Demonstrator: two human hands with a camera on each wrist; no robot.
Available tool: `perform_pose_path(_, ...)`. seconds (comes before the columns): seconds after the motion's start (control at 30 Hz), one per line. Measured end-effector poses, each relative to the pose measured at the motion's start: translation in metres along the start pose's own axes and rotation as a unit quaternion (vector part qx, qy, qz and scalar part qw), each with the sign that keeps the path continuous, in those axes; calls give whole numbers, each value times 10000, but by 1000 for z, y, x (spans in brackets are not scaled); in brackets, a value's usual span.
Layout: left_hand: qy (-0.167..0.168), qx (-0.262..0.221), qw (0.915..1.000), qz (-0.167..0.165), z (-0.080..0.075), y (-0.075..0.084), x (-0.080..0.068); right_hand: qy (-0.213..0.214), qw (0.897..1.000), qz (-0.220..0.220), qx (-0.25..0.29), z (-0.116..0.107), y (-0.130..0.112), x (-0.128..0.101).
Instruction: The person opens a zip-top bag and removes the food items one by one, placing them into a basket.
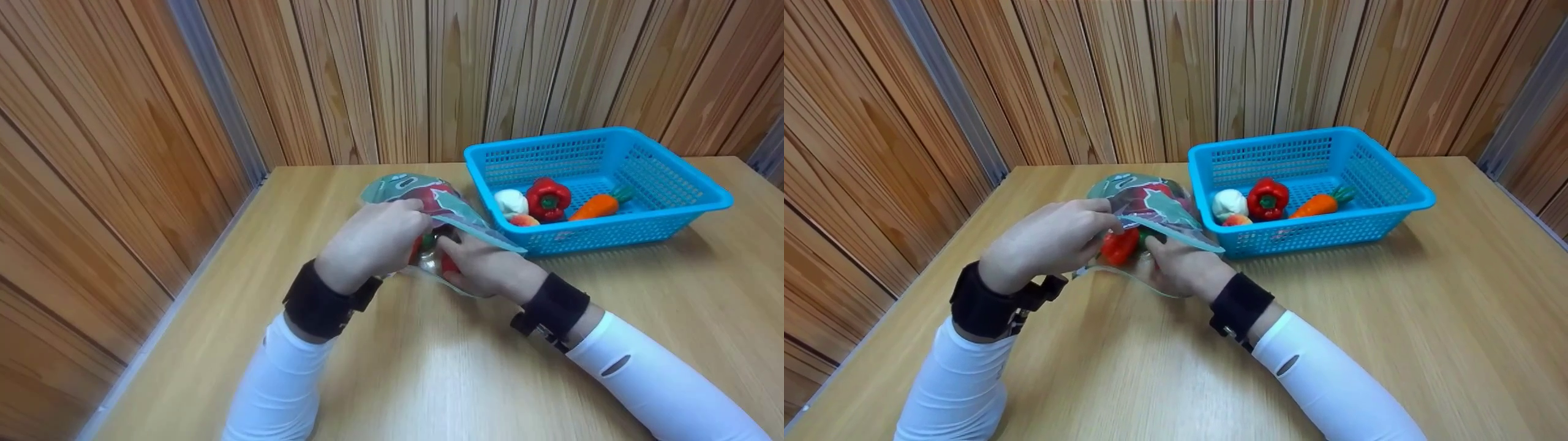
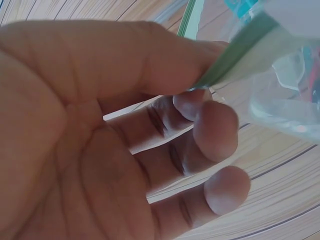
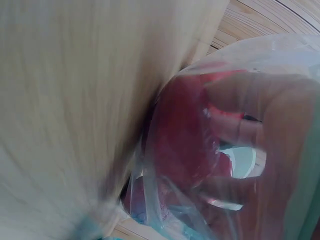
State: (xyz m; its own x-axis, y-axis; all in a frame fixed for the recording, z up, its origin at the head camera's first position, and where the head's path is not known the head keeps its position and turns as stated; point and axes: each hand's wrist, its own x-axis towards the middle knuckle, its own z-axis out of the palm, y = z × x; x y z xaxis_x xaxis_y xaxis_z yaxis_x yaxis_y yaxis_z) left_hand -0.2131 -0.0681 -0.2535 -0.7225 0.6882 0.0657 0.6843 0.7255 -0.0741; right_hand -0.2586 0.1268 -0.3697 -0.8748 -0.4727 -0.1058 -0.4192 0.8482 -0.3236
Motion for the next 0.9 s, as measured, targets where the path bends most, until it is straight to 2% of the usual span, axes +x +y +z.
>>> perform_pose_path(0.03, 0, -15, 10000, 1, 0, 0, 0, 158, 9969, -295, -706, 1, 0, -1)
perform_pose_path(0.07, 7, -35, 10000, 4, 0, 0, 0, 154, 9967, -313, -733, 1, -1, -2)
perform_pose_path(0.1, 19, -32, 10000, 21, 0, 0, 0, 285, 9896, -501, -1321, 1, -1, -2)
perform_pose_path(0.27, 16, -103, 9999, 84, 0, -1, 1, 0, 9915, -107, -1300, 1, -2, -6)
perform_pose_path(0.37, -13, -152, 9999, 75, -1, -1, 2, -59, 9923, -94, -1232, 0, -1, -7)
perform_pose_path(0.53, -89, -136, 9999, 13, -1, -1, 1, 106, 9966, -332, -742, -5, -1, -8)
perform_pose_path(0.67, -24, -88, 10000, 6, -1, -2, 0, 273, 9973, -484, -481, -8, -5, -6)
perform_pose_path(0.9, 63, -72, 9999, 42, -1, -2, -1, 581, 9892, -1142, -714, -4, -8, 0)
